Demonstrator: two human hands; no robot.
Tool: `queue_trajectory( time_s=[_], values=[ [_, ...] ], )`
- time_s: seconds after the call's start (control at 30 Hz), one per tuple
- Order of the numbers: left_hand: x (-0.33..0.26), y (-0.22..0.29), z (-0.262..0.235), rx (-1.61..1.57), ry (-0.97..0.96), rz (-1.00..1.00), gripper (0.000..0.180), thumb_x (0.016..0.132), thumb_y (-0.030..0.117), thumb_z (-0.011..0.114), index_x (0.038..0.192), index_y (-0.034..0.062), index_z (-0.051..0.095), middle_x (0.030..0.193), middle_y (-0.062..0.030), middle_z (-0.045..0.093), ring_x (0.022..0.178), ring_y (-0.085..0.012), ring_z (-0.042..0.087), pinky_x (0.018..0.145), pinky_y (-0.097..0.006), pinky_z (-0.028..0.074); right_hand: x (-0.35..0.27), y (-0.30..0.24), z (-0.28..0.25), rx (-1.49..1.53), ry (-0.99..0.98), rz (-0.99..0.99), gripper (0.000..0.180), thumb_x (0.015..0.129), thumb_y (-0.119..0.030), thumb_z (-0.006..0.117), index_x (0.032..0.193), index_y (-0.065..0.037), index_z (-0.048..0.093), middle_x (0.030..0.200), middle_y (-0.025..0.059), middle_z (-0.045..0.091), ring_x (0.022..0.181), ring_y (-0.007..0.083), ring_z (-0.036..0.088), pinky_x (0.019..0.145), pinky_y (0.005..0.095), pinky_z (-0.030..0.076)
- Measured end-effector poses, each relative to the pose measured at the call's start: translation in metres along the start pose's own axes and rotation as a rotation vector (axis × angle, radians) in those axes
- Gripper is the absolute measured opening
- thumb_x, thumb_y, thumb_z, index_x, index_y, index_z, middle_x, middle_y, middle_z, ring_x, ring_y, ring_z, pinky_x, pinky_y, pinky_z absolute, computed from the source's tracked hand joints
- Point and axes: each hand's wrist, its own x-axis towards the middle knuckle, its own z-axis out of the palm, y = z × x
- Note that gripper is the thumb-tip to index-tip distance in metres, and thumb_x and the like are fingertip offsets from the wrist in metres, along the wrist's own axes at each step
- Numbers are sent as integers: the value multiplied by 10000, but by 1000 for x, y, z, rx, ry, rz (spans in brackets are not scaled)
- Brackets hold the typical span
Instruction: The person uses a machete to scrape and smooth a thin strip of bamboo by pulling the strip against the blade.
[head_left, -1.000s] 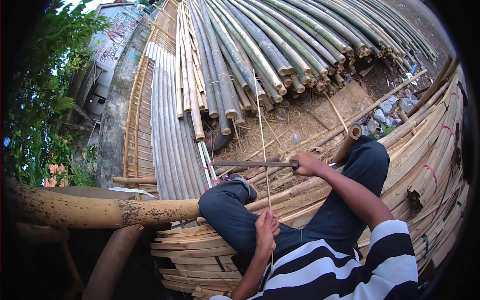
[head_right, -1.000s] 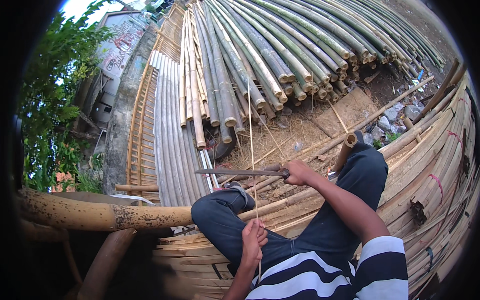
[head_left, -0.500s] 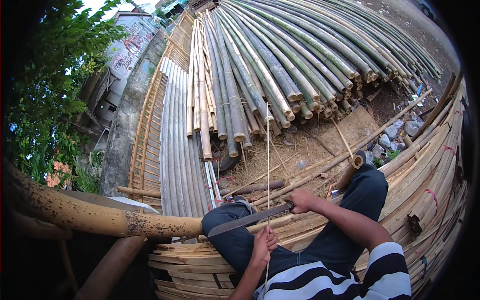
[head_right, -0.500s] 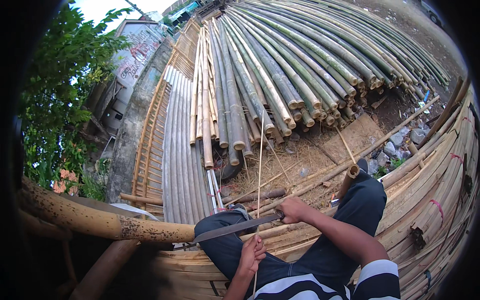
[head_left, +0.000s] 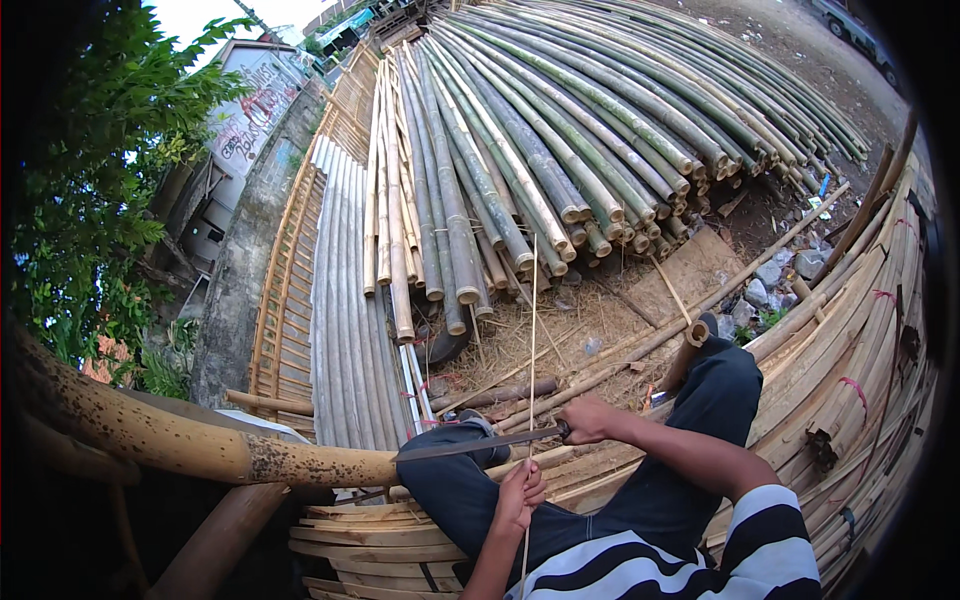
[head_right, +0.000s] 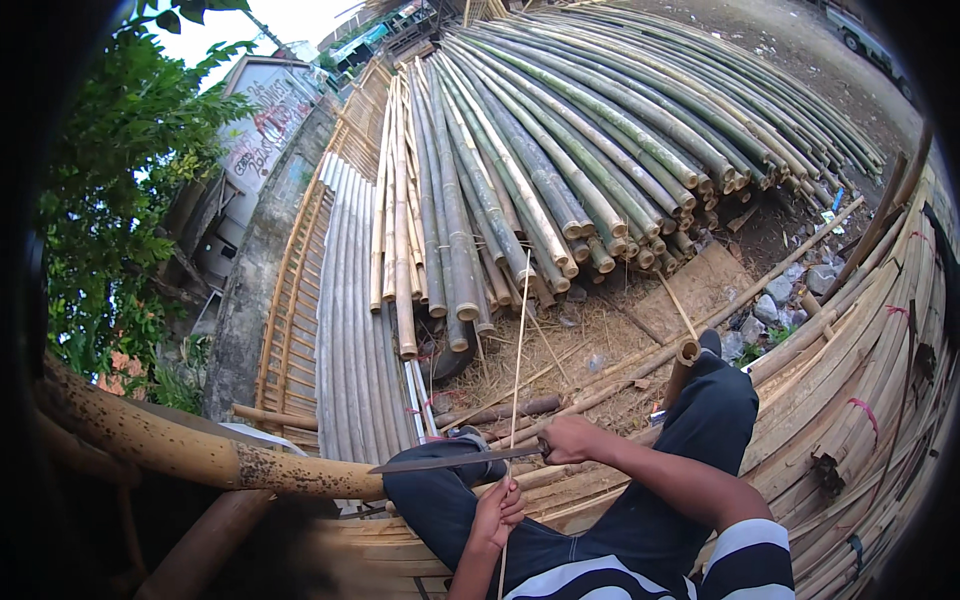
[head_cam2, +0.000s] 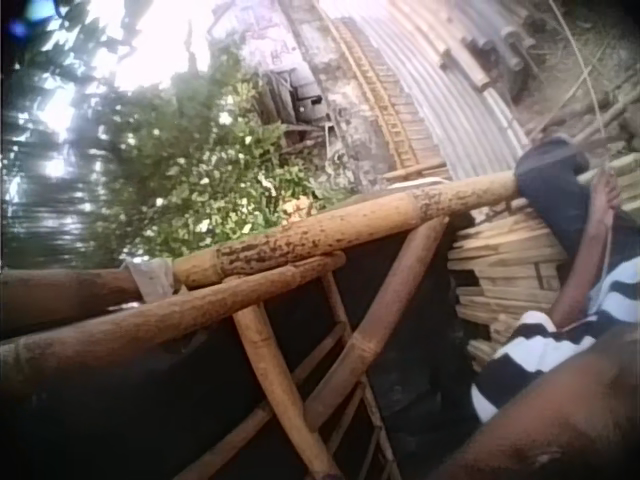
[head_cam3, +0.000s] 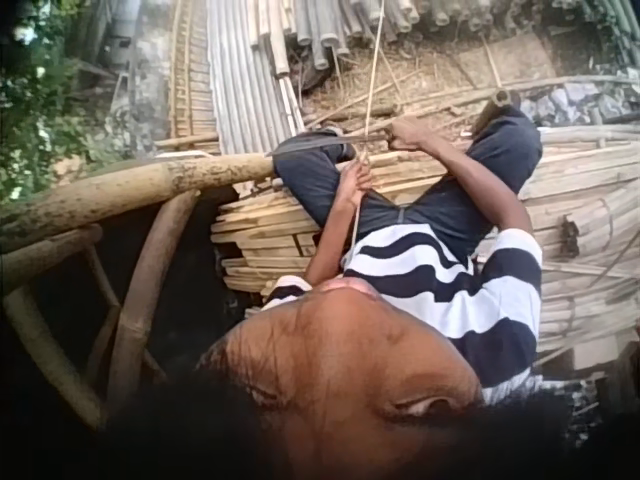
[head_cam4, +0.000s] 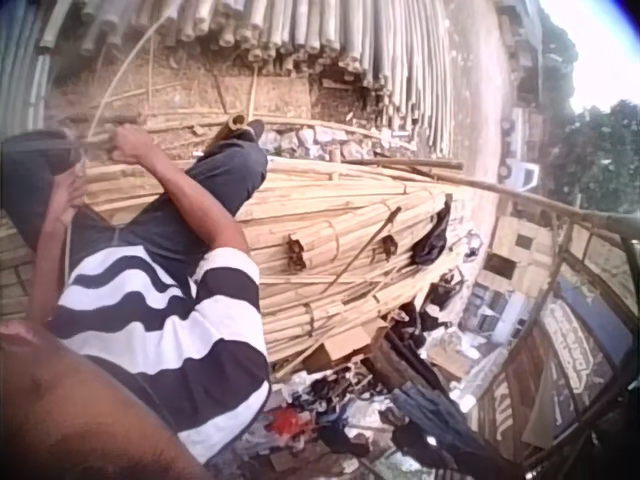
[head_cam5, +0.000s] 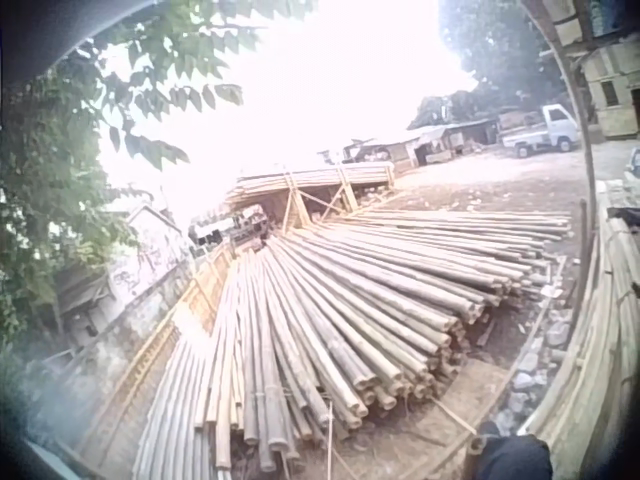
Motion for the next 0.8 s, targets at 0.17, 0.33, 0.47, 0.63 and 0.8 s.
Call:
queue_trajectory(
  time_s=[0.17, 0.33, 0.47, 0.63, 0.8],
  values=[
    [-37, -9, 11, 61, 116, 79, 220, 1014, 249, 414, 862, 98, 461, 579, 56, 273, 439, -30, 217, 379, -175, 180, 5, 13, -21, 206, 203, 306, 293, 659, -239, 596, 734, 43, 617, 729, 272, 622, 736, 433, 628, 667, 489, 502],
    [-39, -8, 4, 44, 19, 0, 237, 1019, 250, 403, 859, 82, 449, 584, 54, 272, 441, -26, 218, 379, -168, 181, 4, 91, -30, 328, 427, 756, 327, 658, -204, 573, 790, 81, 663, 777, 315, 623, 762, 442, 642, 720, 477, 518],
    [-21, -1, 5, 21, -9, 3, 238, 1018, 252, 404, 859, 81, 449, 581, 56, 270, 445, -24, 228, 374, -170, 186, -5, 49, -29, 304, 327, 501, 285, 645, -201, 585, 723, 67, 643, 709, 291, 620, 713, 442, 632, 685, 481, 517],
    [-7, -1, 14, 106, -13, 29, 242, 1019, 265, 404, 859, 87, 440, 584, 57, 278, 443, -21, 229, 370, -172, 172, -11, -17, -19, -72, 50, 51, 291, 630, -240, 611, 762, 15, 655, 746, 238, 642, 748, 399, 644, 697, 470, 526],
    [-40, -2, 25, 293, 154, 129, 248, 1011, 301, 424, 855, 108, 435, 592, 58, 262, 452, -21, 218, 381, -173, 157, 2, 34, -34, 222, 272, 493, 286, 651, -213, 587, 754, 49, 640, 783, 285, 627, 804, 431, 631, 732, 471, 512]
  ],
)
